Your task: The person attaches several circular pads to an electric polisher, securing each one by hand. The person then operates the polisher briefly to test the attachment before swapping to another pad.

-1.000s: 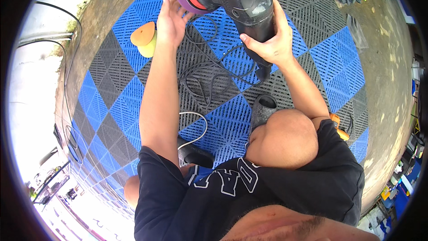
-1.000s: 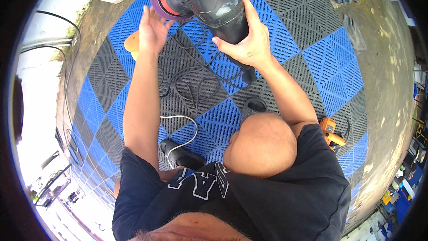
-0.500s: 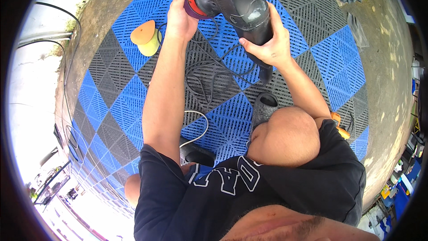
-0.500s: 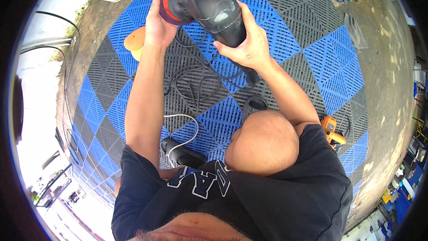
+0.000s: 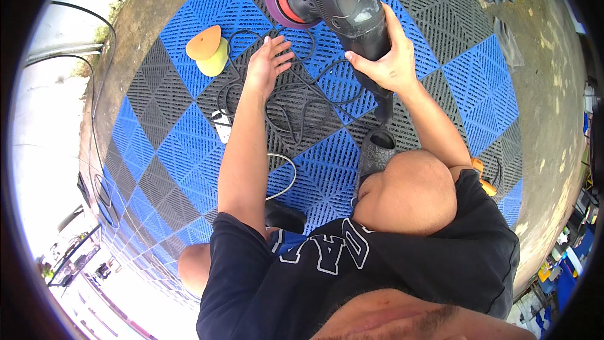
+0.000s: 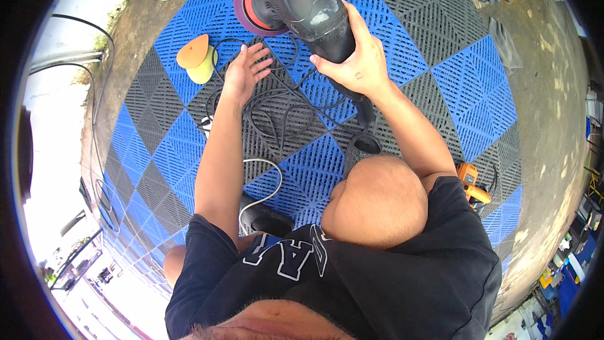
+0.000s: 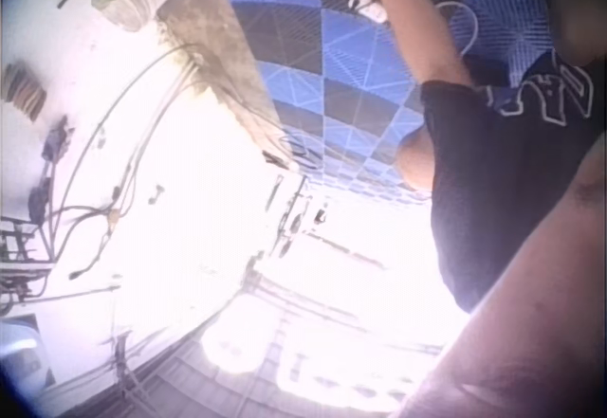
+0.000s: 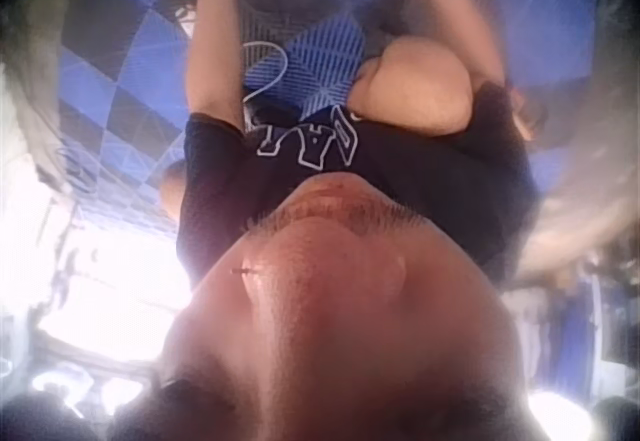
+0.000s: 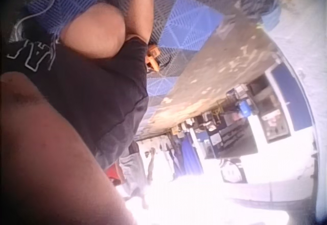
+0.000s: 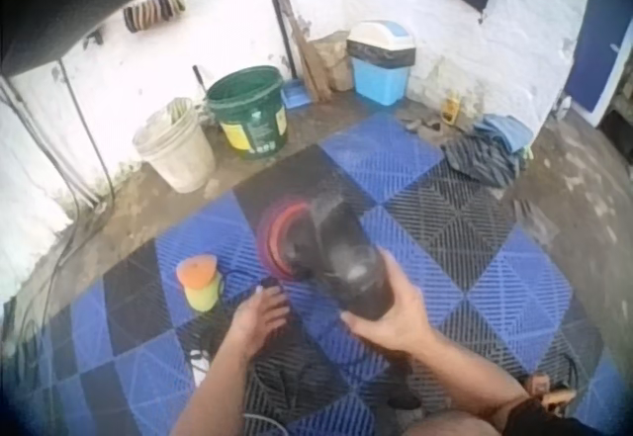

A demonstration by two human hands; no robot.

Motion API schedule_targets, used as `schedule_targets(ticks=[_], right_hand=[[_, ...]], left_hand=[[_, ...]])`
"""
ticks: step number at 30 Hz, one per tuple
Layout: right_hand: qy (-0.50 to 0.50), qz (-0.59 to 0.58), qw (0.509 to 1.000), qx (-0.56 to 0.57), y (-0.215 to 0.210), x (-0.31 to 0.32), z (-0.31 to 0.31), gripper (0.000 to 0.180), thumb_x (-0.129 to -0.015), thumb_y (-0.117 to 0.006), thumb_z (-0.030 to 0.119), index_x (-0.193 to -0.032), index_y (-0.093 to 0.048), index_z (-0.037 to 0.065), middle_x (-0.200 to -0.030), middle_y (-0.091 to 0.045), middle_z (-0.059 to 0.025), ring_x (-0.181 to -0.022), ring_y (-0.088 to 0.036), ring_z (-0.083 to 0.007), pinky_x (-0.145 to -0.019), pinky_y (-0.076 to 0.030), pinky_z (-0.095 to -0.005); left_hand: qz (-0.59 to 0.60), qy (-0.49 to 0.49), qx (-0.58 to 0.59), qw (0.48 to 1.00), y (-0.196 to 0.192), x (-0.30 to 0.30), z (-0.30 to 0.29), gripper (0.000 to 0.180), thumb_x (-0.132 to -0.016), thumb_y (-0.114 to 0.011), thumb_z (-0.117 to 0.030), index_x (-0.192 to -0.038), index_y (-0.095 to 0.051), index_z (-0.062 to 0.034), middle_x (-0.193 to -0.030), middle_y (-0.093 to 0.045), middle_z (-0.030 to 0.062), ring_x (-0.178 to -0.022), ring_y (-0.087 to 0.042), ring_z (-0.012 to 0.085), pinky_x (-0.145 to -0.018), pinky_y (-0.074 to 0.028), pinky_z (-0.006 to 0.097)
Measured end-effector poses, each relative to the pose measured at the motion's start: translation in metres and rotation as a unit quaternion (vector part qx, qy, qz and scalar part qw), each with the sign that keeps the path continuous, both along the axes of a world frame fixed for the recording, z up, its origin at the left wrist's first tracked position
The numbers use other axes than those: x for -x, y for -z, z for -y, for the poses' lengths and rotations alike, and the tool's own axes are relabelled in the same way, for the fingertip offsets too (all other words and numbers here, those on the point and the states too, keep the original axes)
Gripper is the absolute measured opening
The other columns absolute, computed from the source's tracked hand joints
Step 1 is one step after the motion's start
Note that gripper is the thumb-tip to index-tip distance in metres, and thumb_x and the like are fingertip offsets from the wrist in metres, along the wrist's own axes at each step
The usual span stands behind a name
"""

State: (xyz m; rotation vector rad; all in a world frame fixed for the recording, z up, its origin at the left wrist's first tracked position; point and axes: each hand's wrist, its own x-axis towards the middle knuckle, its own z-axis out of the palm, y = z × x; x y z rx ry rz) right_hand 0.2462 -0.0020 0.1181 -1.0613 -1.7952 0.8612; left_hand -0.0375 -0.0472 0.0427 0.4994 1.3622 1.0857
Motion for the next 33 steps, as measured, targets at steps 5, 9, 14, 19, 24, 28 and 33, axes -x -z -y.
schedule_targets(ticks=[5,9,14,19,24,28,33], right_hand=[[0.018,0.038,0.999,0.02,0.009,-0.002,0.004,0.102,-0.066,-0.091,0.024,-0.151,-0.04,0.0,-0.129,-0.068,-0.0191,-0.118,-0.068,-0.0292,-0.102,-0.052,-0.0389],[0.036,0.074,0.997,0.003,0.013,-0.007,0.007,0.104,-0.067,-0.09,0.028,-0.153,-0.037,0.005,-0.125,-0.07,-0.0204,-0.113,-0.071,-0.0359,-0.097,-0.056,-0.0417],[0.044,0.13,0.99,-0.011,0.021,-0.018,0.013,0.104,-0.067,-0.09,0.03,-0.153,-0.037,0.006,-0.118,-0.072,-0.0215,-0.103,-0.073,-0.0384,-0.089,-0.058,-0.043],[0.02,0.238,0.963,-0.122,0.028,-0.011,0.027,0.099,-0.065,-0.09,0.026,-0.149,-0.044,0.002,-0.127,-0.068,-0.0206,-0.104,-0.073,-0.0337,-0.084,-0.061,-0.0401],[-0.062,0.276,0.947,-0.151,0.054,-0.005,0.027,0.098,-0.064,-0.088,0.026,-0.15,-0.044,0.005,-0.137,-0.061,-0.0211,-0.108,-0.07,-0.0333,-0.088,-0.06,-0.0409],[-0.18,0.071,0.971,0.143,0.1,-0.05,0.006,0.074,-0.092,-0.069,0.042,-0.151,-0.046,0.005,-0.142,-0.059,-0.0185,-0.122,-0.062,-0.0305,-0.097,-0.055,-0.0396],[-0.182,0.121,0.887,0.407,0.126,-0.076,0.004,0.069,-0.105,-0.041,0.063,-0.13,-0.065,0.003,-0.097,-0.071,-0.0116,-0.089,-0.065,-0.0192,-0.079,-0.054,-0.0381]], left_hand=[[-0.015,-0.021,-0.06,0.998,-0.023,-0.029,-0.02,0.063,-0.109,-0.046,-0.046,-0.145,-0.048,0.005,-0.137,-0.061,0.0238,-0.117,-0.065,0.0314,-0.095,-0.054,0.042],[-0.1,-0.138,-0.035,0.985,-0.024,-0.051,-0.016,0.048,-0.108,-0.052,-0.043,-0.116,-0.061,0.0029,-0.104,-0.068,0.0145,-0.09,-0.07,0.0229,-0.076,-0.058,0.037],[-0.084,-0.066,-0.109,0.988,-0.046,-0.118,0.026,0.041,-0.101,-0.069,-0.036,-0.115,-0.057,0.0009,-0.088,-0.066,0.0084,-0.08,-0.068,0.0148,-0.067,-0.055,0.029],[0.114,-0.15,-0.111,0.976,-0.059,-0.152,0.002,0.059,-0.09,-0.083,-0.029,-0.131,-0.054,0.0025,-0.114,-0.068,0.0097,-0.098,-0.067,0.0189,-0.085,-0.055,0.036],[0.184,-0.292,-0.052,0.937,-0.03,-0.15,-0.015,0.049,-0.084,-0.086,-0.018,-0.124,-0.063,-0.0014,-0.117,-0.069,0.0091,-0.102,-0.068,0.0221,-0.091,-0.056,0.039],[0.186,-0.302,-0.057,0.933,-0.003,-0.12,-0.024,0.051,-0.086,-0.086,-0.027,-0.124,-0.064,-0.0005,-0.109,-0.069,0.0089,-0.093,-0.068,0.0235,-0.085,-0.058,0.041],[0.193,-0.307,0.011,0.932,-0.001,-0.067,-0.046,0.063,-0.087,-0.079,-0.051,-0.13,-0.059,-0.0103,-0.12,-0.067,0.0105,-0.107,-0.067,0.0302,-0.099,-0.053,0.055]])
